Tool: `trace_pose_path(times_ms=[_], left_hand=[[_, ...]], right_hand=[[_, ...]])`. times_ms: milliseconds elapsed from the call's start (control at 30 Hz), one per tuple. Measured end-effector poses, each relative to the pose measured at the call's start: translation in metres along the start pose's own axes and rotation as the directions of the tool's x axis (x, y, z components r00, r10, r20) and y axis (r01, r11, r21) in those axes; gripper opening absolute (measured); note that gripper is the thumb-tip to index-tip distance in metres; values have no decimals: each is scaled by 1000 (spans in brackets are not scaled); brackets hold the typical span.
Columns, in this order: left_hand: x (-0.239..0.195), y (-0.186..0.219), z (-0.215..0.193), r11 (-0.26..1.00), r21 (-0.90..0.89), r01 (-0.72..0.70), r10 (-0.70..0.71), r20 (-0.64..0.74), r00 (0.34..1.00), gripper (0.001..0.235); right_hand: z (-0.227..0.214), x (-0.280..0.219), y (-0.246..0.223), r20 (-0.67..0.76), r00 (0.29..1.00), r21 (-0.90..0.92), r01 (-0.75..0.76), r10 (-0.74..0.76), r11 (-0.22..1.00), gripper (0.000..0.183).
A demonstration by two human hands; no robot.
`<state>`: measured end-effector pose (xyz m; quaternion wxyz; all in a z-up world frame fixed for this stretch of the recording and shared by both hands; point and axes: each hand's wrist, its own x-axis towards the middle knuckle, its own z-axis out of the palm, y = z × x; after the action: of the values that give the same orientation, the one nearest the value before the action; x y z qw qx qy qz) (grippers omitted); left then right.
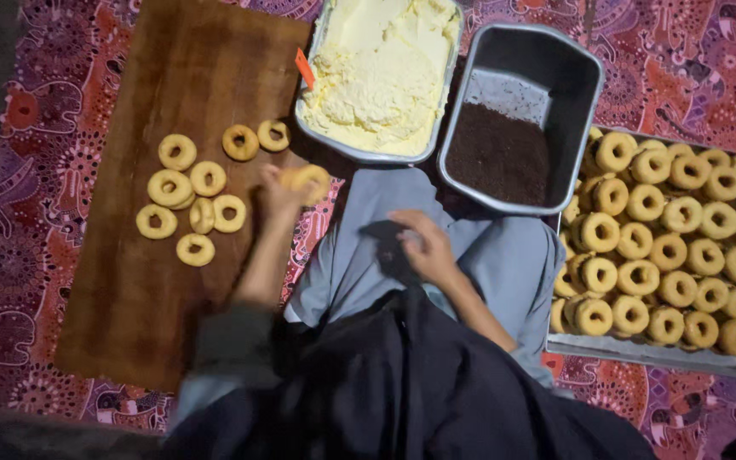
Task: The person sits on a patterned rug and repeatedly picks up ring-shaped donuts from a wooden board. They dip each donut into a tray of white cream, then into a tray of dark crumbs, and place the finished donuts onto a metal tray.
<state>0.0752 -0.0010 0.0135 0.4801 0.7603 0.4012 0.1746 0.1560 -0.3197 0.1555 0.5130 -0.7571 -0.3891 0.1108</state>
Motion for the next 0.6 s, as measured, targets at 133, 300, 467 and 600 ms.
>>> trace_pose_path(times_ms=[133,300,467,600], left_hand=[[-106,39,61,830,-524,192,-11,328,945,61],[-152,87,63,524,-760,384,56,481,875,53],[-148,110,49,124,-896,426,150,441,885,46],[-136,112,45,57,-883,467,81,470,879,39]], right_hand=[[17,10,-25,145,958,-166,269,-246,949,41],[-17,13,20,102,950,28,-300,296,954,23],[-24,-2,66,326,857,647,-511,400,566,31],[-3,10,64,199,903,759,-387,380,524,37]])
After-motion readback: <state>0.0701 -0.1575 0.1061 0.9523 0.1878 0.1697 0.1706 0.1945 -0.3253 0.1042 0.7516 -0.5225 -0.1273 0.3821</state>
